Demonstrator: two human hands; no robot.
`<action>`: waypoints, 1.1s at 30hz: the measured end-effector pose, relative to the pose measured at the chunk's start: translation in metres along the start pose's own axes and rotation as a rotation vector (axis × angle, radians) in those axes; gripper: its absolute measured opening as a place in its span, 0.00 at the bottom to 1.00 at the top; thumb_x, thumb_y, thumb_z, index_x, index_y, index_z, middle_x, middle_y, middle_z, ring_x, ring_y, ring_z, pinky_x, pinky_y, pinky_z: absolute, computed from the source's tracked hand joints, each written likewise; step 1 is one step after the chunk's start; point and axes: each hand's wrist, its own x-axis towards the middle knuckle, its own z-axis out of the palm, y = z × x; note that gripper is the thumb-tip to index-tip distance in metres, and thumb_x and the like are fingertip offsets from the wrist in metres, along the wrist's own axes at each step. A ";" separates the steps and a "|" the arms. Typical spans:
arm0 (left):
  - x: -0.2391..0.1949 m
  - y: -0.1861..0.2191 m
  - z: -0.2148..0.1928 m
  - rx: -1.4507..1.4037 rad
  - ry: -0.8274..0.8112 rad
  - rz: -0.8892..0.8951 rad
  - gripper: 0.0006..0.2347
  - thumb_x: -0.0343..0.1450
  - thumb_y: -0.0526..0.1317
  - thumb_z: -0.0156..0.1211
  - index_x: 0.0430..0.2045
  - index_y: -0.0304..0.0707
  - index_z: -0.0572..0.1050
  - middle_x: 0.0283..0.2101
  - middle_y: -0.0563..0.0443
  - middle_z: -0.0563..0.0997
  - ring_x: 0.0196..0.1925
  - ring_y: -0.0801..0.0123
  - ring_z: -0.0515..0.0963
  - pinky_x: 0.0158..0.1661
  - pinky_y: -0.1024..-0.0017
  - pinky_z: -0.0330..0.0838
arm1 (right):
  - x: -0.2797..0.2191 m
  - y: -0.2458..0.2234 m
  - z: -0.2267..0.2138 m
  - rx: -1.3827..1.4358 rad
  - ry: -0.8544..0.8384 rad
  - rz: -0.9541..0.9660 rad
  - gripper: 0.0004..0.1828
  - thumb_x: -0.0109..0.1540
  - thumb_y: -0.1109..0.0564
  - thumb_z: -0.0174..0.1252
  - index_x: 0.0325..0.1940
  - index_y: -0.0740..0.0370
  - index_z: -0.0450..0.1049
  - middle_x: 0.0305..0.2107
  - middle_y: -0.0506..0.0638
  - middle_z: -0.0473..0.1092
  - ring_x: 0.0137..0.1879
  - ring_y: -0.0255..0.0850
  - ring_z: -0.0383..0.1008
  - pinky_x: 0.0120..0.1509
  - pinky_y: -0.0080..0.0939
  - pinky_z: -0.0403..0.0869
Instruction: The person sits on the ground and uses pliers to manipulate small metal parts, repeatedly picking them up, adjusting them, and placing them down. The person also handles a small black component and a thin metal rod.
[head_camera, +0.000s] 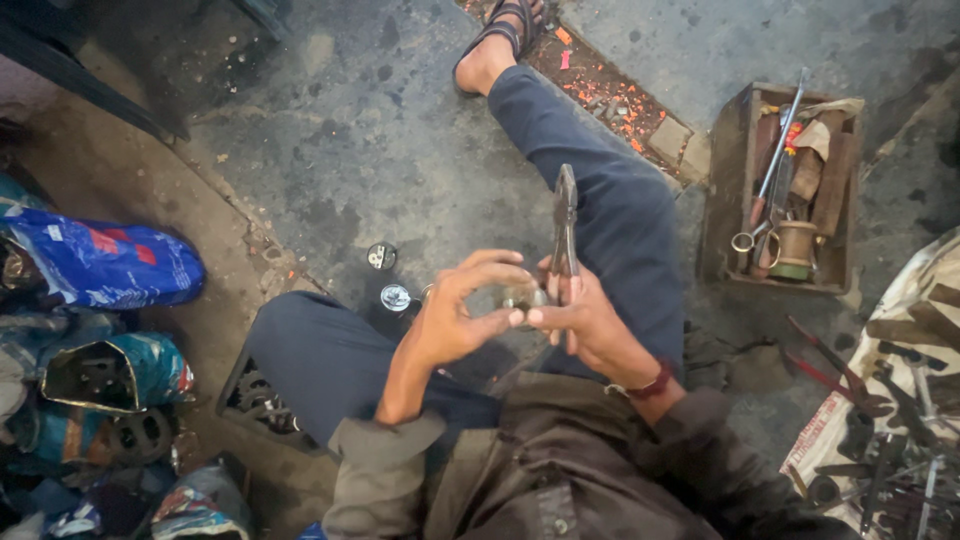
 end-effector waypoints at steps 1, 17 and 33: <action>0.001 -0.004 0.000 -0.030 -0.019 0.035 0.20 0.63 0.35 0.72 0.50 0.36 0.77 0.53 0.44 0.83 0.67 0.50 0.76 0.64 0.59 0.69 | 0.000 -0.002 -0.001 0.065 -0.054 0.009 0.36 0.53 0.66 0.69 0.62 0.65 0.62 0.37 0.50 0.70 0.34 0.35 0.75 0.30 0.32 0.74; -0.013 -0.032 0.046 -0.391 0.240 -0.164 0.17 0.72 0.49 0.64 0.39 0.29 0.79 0.40 0.42 0.85 0.35 0.58 0.83 0.36 0.68 0.77 | 0.002 0.002 0.001 0.302 -0.213 0.238 0.27 0.67 0.52 0.61 0.62 0.69 0.60 0.37 0.56 0.73 0.33 0.43 0.78 0.33 0.39 0.75; -0.001 -0.056 0.014 -1.515 1.139 -0.362 0.20 0.75 0.58 0.52 0.29 0.39 0.77 0.33 0.45 0.81 0.36 0.57 0.81 0.38 0.63 0.77 | -0.022 0.019 0.057 -1.128 0.071 -0.319 0.33 0.62 0.62 0.56 0.73 0.59 0.63 0.43 0.60 0.70 0.43 0.53 0.72 0.52 0.48 0.72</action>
